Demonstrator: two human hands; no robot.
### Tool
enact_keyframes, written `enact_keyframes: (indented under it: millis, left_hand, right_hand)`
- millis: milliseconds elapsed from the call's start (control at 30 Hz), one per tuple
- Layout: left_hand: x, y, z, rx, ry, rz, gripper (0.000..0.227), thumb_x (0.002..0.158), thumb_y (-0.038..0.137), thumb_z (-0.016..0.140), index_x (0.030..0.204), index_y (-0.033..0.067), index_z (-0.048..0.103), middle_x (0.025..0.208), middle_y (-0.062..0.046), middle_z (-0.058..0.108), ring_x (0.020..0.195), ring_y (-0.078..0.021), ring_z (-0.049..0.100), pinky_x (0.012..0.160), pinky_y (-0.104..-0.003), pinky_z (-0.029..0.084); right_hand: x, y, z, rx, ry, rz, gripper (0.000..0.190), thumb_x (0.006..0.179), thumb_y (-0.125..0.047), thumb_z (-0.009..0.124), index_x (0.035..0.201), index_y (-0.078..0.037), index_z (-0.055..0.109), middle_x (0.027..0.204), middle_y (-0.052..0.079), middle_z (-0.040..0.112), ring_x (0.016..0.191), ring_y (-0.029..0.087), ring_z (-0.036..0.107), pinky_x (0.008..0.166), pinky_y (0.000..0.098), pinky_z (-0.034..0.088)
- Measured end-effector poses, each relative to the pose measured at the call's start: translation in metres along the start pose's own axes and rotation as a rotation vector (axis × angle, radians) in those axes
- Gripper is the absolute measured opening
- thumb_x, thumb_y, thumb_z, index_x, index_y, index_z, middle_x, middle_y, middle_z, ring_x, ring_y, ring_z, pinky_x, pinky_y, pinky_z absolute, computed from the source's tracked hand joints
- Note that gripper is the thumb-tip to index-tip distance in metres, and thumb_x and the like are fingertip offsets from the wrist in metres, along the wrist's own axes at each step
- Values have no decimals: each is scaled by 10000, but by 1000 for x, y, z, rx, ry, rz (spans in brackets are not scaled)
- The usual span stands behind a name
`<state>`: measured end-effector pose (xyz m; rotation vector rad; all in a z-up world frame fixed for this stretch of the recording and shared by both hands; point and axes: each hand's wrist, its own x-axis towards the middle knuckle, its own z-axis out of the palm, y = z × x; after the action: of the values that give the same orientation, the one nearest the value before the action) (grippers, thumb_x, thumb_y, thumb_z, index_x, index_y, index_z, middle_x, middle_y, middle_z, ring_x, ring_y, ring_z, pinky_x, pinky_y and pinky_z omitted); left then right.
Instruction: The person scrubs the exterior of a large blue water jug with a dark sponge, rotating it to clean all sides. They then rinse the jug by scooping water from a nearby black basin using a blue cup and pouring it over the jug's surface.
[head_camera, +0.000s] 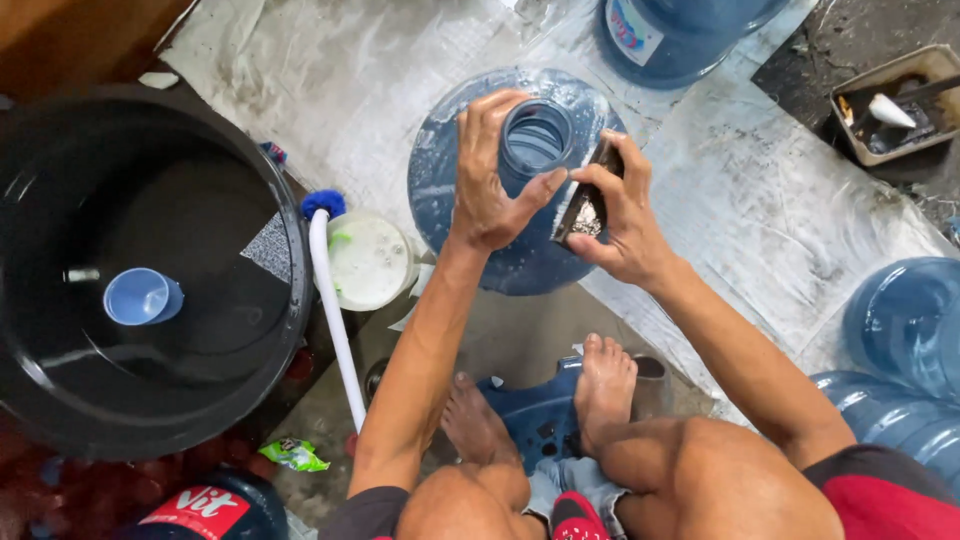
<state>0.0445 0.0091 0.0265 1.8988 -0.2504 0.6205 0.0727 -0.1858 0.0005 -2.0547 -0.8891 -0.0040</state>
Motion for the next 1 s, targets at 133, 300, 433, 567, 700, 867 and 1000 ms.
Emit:
enact_keyframes:
  millis: [133,300,433,567,700,867,1000]
  left_hand:
    - [-2,-6,2,-67,-29,-42,506,843,375,648,1202,73,462,1153,-104,537,1085,-281,556,958,-415,435]
    - [18,5,-11,-243,-173,-75,361,768,276,689,997,104,470,903,-40,579,823,-184,588,765,-326,476]
    - [24,3,-6,-317,-263,-78,361,723,154,730,1001,82,512,875,-29,561,775,-147,558,705,-296,480]
    - [37,1,-12,-496,-365,-38,207,793,151,702,946,76,585,905,-50,594,841,-189,608,770,-337,518]
    - [26,14,2,-313,-205,-60,192,687,106,680,822,76,546,758,-19,541,674,-147,519,605,-295,452]
    - [22,31,23,-154,240,-162,201,722,144,710,833,114,545,748,4,595,679,-136,576,693,-277,497]
    - [17,41,34,-143,464,-291,329,727,230,767,923,137,520,792,24,559,716,-112,558,725,-259,498]
  right_hand:
    - [3,10,6,-58,181,102,576,936,-554,357,1329,-136,413,1401,180,252,1355,347,226,1112,554,154]
    - [-20,2,25,-206,130,-196,762,781,-702,545,1275,-128,455,1377,223,250,1348,411,278,1108,660,173]
    - [-16,-17,15,-128,241,105,715,822,-644,488,1298,-115,423,1394,215,274,1322,402,290,1071,551,239]
    - [-32,-10,27,-170,161,-139,833,709,-669,669,1291,-131,413,1417,210,200,1376,399,195,1131,669,214]
    - [-30,-28,25,-62,255,162,799,785,-744,425,1310,-143,384,1422,186,196,1379,368,161,1117,565,182]
    - [-16,-1,19,-131,337,189,521,853,-494,518,1240,-147,477,1377,200,278,1318,357,256,1093,506,190]
    - [-18,-16,24,-133,271,86,671,853,-651,455,1267,-124,438,1437,181,206,1345,393,270,1114,555,214]
